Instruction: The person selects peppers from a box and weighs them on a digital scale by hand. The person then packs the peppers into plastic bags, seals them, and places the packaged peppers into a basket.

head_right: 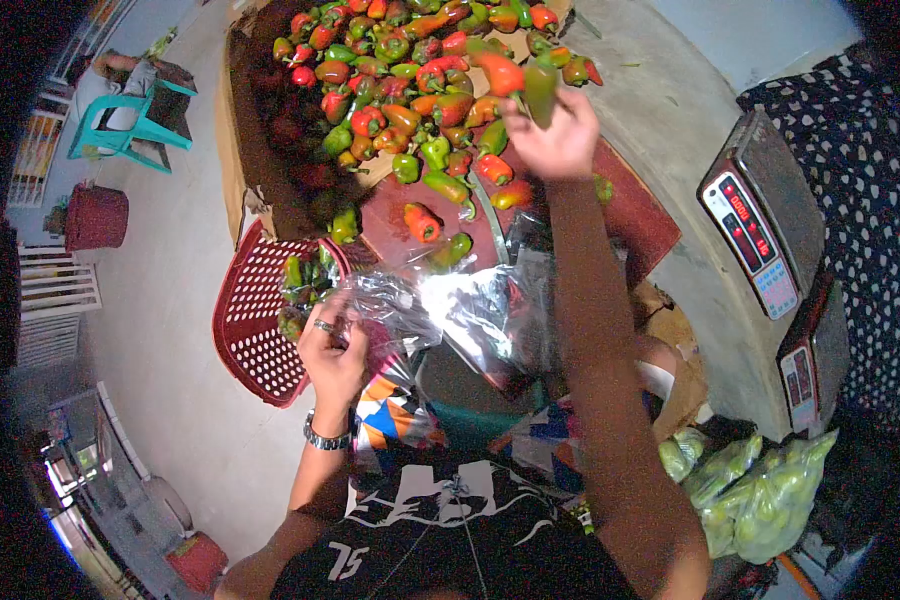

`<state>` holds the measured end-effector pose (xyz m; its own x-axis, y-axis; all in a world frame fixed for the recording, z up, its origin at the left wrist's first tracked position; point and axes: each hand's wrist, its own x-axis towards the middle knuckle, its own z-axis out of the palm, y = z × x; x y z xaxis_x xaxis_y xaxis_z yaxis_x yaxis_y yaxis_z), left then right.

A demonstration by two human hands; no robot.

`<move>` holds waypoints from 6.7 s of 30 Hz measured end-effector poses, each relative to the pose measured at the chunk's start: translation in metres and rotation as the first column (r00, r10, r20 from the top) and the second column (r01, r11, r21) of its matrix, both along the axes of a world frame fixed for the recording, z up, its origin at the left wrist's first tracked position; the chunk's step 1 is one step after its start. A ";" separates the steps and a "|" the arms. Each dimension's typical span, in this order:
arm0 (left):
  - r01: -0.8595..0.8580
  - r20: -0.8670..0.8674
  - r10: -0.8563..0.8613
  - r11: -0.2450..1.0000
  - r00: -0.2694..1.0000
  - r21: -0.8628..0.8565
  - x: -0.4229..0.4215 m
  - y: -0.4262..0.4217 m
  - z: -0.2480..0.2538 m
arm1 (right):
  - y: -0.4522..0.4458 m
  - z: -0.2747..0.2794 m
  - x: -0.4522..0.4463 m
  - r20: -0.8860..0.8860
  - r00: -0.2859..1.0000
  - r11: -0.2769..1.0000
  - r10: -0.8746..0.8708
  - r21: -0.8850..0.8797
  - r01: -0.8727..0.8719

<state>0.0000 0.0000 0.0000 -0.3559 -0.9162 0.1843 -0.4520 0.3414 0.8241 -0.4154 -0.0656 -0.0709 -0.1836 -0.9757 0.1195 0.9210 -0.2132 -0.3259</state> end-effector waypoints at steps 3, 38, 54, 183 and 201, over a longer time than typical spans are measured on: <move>0.006 -0.004 -0.005 0.993 1.000 0.118 -0.001 0.017 0.007 | 0.067 0.016 0.035 0.132 0.990 0.974 0.046 -0.226 -0.015; 0.058 -0.015 -0.058 0.997 0.998 -0.058 -0.004 0.019 -0.004 | 0.188 0.027 0.109 -0.287 0.905 0.928 -0.313 0.110 0.356; 0.061 0.093 -0.056 0.997 0.994 -0.049 -0.011 0.014 -0.001 | 0.320 0.087 -0.310 -0.383 0.132 -0.203 0.914 -0.153 0.967; -0.011 -0.020 0.011 1.000 1.000 -0.006 -0.007 0.011 -0.009 | 0.348 0.044 0.089 -0.741 -0.012 0.262 0.671 0.221 0.939; 0.023 -0.017 -0.023 0.999 1.000 0.035 -0.006 0.011 -0.003 | 0.255 0.034 0.038 -0.830 -0.450 0.347 0.330 -0.336 0.876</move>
<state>-0.0057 0.0106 -0.0032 -0.3741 -0.9139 0.1577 -0.4308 0.3219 0.8431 -0.3774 0.1899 -0.0369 -0.7506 -0.5039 0.4274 -0.6585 0.5161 -0.5478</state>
